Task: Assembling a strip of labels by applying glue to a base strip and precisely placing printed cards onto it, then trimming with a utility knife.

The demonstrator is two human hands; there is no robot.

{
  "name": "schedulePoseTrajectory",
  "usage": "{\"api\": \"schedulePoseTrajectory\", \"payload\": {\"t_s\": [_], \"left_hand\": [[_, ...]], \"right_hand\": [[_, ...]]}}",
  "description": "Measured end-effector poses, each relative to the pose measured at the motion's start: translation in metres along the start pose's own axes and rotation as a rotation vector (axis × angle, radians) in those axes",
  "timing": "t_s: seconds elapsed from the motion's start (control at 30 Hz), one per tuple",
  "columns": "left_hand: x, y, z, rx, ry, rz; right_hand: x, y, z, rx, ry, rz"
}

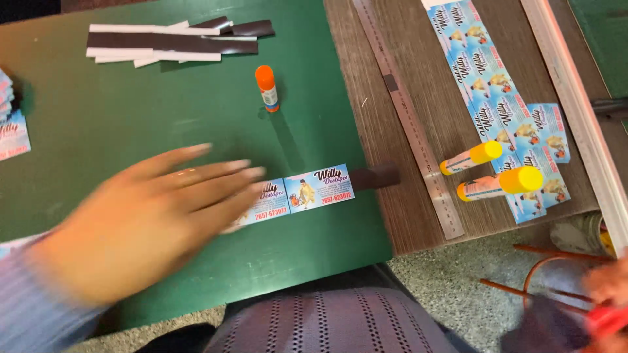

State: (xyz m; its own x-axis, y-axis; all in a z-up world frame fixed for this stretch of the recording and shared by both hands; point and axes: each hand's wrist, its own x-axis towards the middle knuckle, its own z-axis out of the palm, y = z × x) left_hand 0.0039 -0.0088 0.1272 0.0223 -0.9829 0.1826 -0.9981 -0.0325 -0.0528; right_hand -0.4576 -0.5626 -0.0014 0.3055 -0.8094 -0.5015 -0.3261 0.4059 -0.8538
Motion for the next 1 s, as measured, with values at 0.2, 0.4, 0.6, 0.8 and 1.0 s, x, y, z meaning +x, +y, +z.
{"api": "schedulePoseTrajectory", "payload": {"t_s": [0.2, 0.4, 0.6, 0.8, 1.0], "left_hand": [[0.085, 0.011, 0.117, -0.109, 0.183, 0.374], [0.096, 0.017, 0.154, -0.231, 0.375, 0.382], [0.088, 0.031, 0.168, -0.335, 0.325, 0.342], [0.089, 0.032, 0.164, -0.37, 0.319, 0.332], [0.088, 0.032, 0.167, -0.396, 0.278, 0.304]], "right_hand": [[-0.225, 0.079, 0.194, -0.036, -0.328, -0.302], [-0.251, 0.035, 0.29, -0.9, -0.309, -0.499], [-0.251, 0.04, 0.312, -1.127, -0.176, -0.749], [-0.251, 0.037, 0.318, -1.214, -0.132, -0.762], [-0.251, 0.035, 0.32, -1.262, -0.146, -0.658]]}}
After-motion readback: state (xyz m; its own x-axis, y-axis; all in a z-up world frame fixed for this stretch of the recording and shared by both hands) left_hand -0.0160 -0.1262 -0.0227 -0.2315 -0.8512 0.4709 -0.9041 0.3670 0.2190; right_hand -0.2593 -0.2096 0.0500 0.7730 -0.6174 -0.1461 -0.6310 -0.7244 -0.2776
